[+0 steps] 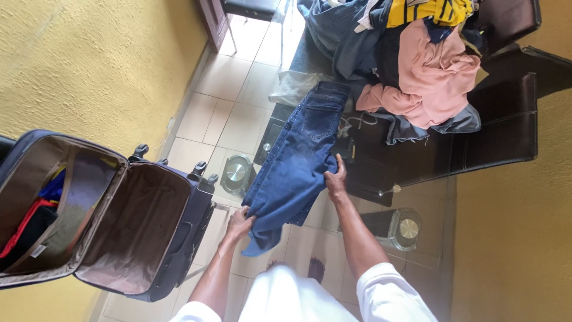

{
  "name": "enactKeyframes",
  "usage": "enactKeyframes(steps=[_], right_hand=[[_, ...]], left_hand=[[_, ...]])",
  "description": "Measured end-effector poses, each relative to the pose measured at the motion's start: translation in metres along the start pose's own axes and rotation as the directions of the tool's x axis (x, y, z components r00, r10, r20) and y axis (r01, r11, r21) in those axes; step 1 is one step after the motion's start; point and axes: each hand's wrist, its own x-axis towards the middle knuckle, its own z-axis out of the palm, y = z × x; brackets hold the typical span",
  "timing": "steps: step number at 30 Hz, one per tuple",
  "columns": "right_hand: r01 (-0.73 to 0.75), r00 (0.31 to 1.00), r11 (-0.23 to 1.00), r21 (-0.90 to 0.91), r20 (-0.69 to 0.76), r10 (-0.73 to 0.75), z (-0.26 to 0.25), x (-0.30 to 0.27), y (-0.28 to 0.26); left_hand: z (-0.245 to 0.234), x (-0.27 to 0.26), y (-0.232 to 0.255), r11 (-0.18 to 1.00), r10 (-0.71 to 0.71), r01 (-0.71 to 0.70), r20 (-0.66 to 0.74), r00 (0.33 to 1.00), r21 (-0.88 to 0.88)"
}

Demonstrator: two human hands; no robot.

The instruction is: Folding various items of clothing and placing them into a suitcase.

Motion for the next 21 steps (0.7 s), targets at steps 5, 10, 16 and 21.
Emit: enactKeyframes(steps=[5,10,16,21], right_hand=[[-0.102,0.994,0.995,0.008,-0.032,0.103,0.003,-0.009,0.001],[-0.187,0.971,0.982,0.021,-0.147,0.188,0.0,0.001,0.045],[-0.424,0.905,0.903,0.073,-0.001,0.425,-0.003,-0.005,0.024],[-0.452,0.886,0.844,0.29,0.04,0.461,0.006,0.013,0.025]], left_hand=[[0.033,0.045,-0.052,0.987,0.051,-0.082,-0.213,0.976,-0.138],[0.008,0.022,-0.024,0.983,-0.025,-0.035,-0.322,0.947,-0.179],[-0.019,0.032,0.033,0.99,0.094,-0.128,-0.419,0.903,-0.052],[-0.025,0.065,0.126,0.933,0.336,-0.356,-0.235,0.912,-0.046]])
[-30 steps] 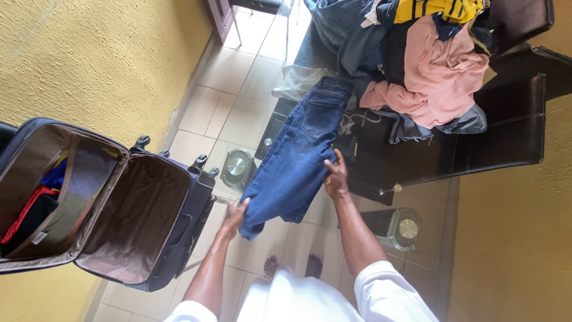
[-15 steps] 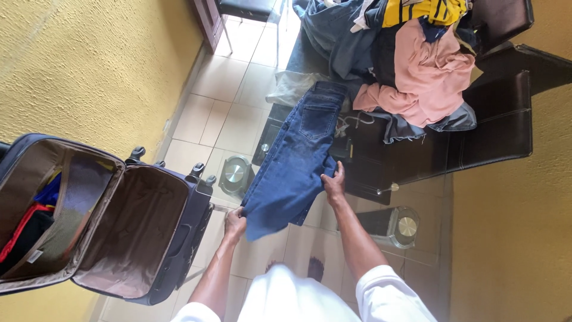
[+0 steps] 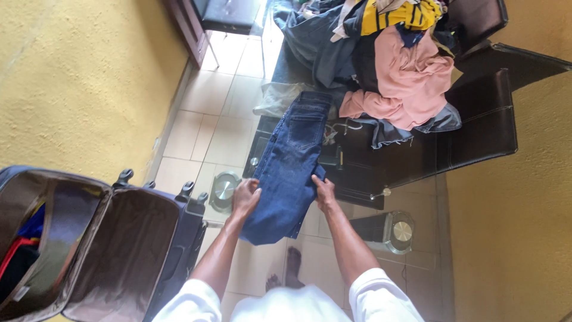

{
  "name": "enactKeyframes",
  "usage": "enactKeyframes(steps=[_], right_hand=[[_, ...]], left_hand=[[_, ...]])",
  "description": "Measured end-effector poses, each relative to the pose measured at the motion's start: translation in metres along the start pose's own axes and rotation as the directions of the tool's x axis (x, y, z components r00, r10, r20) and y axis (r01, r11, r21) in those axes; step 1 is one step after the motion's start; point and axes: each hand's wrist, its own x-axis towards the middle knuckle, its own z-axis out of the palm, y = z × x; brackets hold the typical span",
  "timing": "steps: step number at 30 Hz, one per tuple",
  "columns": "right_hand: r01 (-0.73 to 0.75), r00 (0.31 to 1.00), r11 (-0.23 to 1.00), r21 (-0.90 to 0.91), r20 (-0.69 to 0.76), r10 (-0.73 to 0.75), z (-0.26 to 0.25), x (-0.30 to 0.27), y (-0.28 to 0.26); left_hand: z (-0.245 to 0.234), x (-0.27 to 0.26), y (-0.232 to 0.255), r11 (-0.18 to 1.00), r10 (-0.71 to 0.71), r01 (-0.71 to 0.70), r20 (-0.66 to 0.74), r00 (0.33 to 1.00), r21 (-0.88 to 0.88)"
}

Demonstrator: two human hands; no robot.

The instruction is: Folding various items of clothing and placing them into a suitcase.

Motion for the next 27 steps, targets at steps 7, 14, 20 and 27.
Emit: enactKeyframes(steps=[7,14,20,27], right_hand=[[0.246,0.969,0.969,-0.024,-0.023,-0.247,-0.007,0.033,0.039],[0.034,0.997,0.96,0.276,-0.07,-0.015,0.013,-0.009,-0.009],[0.066,0.995,0.956,0.287,-0.086,-0.043,0.001,0.033,0.019],[0.035,0.987,0.997,0.069,-0.157,-0.024,-0.009,0.067,0.006]], left_hand=[[0.062,0.126,0.068,0.988,0.126,-0.132,0.065,0.99,0.08],[0.127,0.227,0.09,0.969,0.129,-0.131,0.026,0.991,0.21],[0.143,0.268,0.097,0.89,-0.084,0.066,0.02,0.996,0.451],[0.135,0.318,0.034,0.969,-0.037,0.067,-0.127,0.991,0.236]])
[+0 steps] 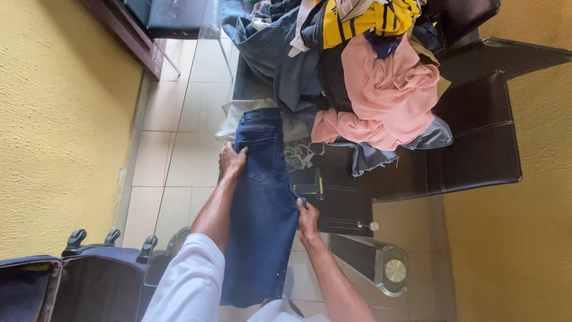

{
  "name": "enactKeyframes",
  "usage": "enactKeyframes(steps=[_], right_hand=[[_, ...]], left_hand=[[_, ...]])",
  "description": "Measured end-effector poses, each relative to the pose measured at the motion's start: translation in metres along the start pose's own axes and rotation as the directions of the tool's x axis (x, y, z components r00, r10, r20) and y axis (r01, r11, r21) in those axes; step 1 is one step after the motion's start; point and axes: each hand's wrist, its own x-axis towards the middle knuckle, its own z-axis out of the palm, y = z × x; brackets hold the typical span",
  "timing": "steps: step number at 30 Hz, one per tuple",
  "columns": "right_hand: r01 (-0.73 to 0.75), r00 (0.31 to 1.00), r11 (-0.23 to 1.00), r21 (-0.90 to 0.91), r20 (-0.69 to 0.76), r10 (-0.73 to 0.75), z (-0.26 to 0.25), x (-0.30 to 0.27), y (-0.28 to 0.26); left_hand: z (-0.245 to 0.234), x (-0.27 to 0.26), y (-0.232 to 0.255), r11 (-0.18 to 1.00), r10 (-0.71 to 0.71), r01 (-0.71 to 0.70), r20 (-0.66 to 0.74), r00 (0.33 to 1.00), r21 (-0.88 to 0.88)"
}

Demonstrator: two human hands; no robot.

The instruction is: Folding various items of clothing and placing them into a suitcase.

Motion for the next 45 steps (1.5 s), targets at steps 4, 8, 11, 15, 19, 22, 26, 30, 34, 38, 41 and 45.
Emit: enactKeyframes(steps=[4,8,11,15,19,22,26,30,34,38,41,45], right_hand=[[0.128,0.989,0.992,0.021,0.069,-0.129,0.028,-0.009,-0.03],[0.093,0.976,0.995,0.034,0.194,-0.098,0.03,-0.018,-0.035],[0.143,0.967,0.989,-0.044,0.219,-0.13,0.028,-0.027,-0.034],[0.04,0.986,0.961,-0.272,0.167,0.006,0.028,-0.063,-0.049],[-0.051,0.976,0.94,-0.337,0.183,0.118,0.02,-0.103,-0.044],[-0.063,0.974,0.919,-0.39,0.179,0.142,0.009,-0.119,-0.028],[0.044,0.983,0.968,-0.247,0.181,0.002,-0.011,-0.109,0.016],[0.056,0.977,0.996,0.065,0.204,-0.068,-0.019,-0.132,0.025],[0.016,0.989,0.987,-0.157,0.148,0.008,-0.011,-0.171,0.008],[0.135,0.984,0.935,-0.327,0.154,-0.089,-0.032,-0.15,0.042],[0.193,0.969,0.951,-0.242,0.199,-0.146,-0.031,-0.161,0.04],[0.188,0.967,0.961,-0.204,0.212,-0.144,-0.013,-0.203,0.019]], left_hand=[[-0.045,-0.016,0.006,0.993,-0.113,0.111,-0.065,0.991,-0.037],[-0.075,-0.043,-0.01,0.998,-0.049,0.046,-0.069,0.996,-0.042],[-0.085,-0.069,-0.023,0.999,-0.033,0.032,0.077,0.996,0.012],[-0.095,-0.116,-0.037,0.999,-0.009,0.003,0.144,0.99,0.035],[-0.118,-0.168,-0.044,0.99,-0.077,0.052,0.198,0.977,0.128],[-0.12,-0.203,-0.076,0.989,-0.091,0.058,0.242,0.966,0.137],[-0.111,-0.236,-0.133,0.99,-0.143,0.124,0.406,0.903,0.074],[-0.103,-0.257,-0.168,0.853,-0.126,0.327,0.448,0.885,-0.406],[-0.117,-0.283,-0.172,0.841,-0.07,0.335,0.529,0.845,-0.424],[-0.125,-0.301,-0.172,0.832,0.037,0.264,0.524,0.851,-0.488],[-0.141,-0.316,-0.16,0.728,0.017,0.387,0.579,0.815,-0.566],[-0.175,-0.338,-0.139,0.939,-0.047,0.224,0.547,0.836,-0.261]])
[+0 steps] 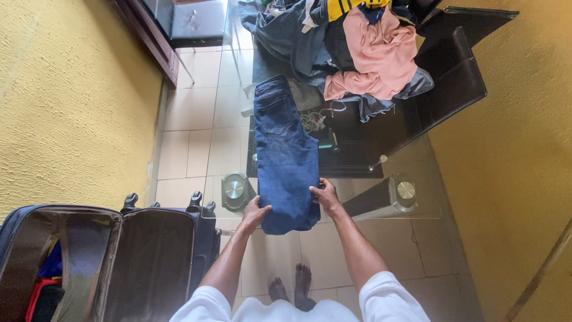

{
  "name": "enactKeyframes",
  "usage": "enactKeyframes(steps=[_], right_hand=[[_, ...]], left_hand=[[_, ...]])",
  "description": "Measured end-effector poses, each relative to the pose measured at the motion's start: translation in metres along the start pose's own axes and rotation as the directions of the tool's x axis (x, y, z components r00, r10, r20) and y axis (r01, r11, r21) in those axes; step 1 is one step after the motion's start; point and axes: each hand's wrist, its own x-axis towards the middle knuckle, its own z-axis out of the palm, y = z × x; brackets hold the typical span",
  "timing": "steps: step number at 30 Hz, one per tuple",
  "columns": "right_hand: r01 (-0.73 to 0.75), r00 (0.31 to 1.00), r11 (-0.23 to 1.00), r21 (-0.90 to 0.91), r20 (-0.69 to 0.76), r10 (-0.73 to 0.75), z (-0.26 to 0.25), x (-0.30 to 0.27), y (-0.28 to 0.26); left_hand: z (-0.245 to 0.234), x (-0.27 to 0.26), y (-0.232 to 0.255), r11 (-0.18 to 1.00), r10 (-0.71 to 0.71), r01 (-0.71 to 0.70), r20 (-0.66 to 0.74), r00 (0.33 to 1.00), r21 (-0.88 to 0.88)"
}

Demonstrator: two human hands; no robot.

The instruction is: Folding various items of clothing and placing them into a suitcase.

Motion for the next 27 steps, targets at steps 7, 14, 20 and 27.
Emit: enactKeyframes(steps=[7,14,20,27], right_hand=[[-0.041,0.993,0.992,-0.121,0.103,0.054,-0.01,0.005,0.012],[-0.013,0.992,0.997,-0.083,0.123,0.023,-0.02,0.0,0.049],[0.097,0.987,0.942,-0.322,-0.094,-0.133,-0.021,-0.019,0.071],[-0.206,0.903,0.703,-0.68,-0.409,-0.131,-0.003,-0.082,0.071]], left_hand=[[0.01,0.016,-0.037,0.937,0.149,-0.142,-0.003,0.989,-0.32],[0.014,0.007,-0.049,0.913,0.082,-0.087,-0.03,0.996,-0.397],[0.021,-0.01,-0.051,0.969,0.111,-0.144,-0.167,0.98,-0.203],[0.031,-0.025,-0.076,0.988,-0.107,0.137,-0.312,0.944,0.074]])
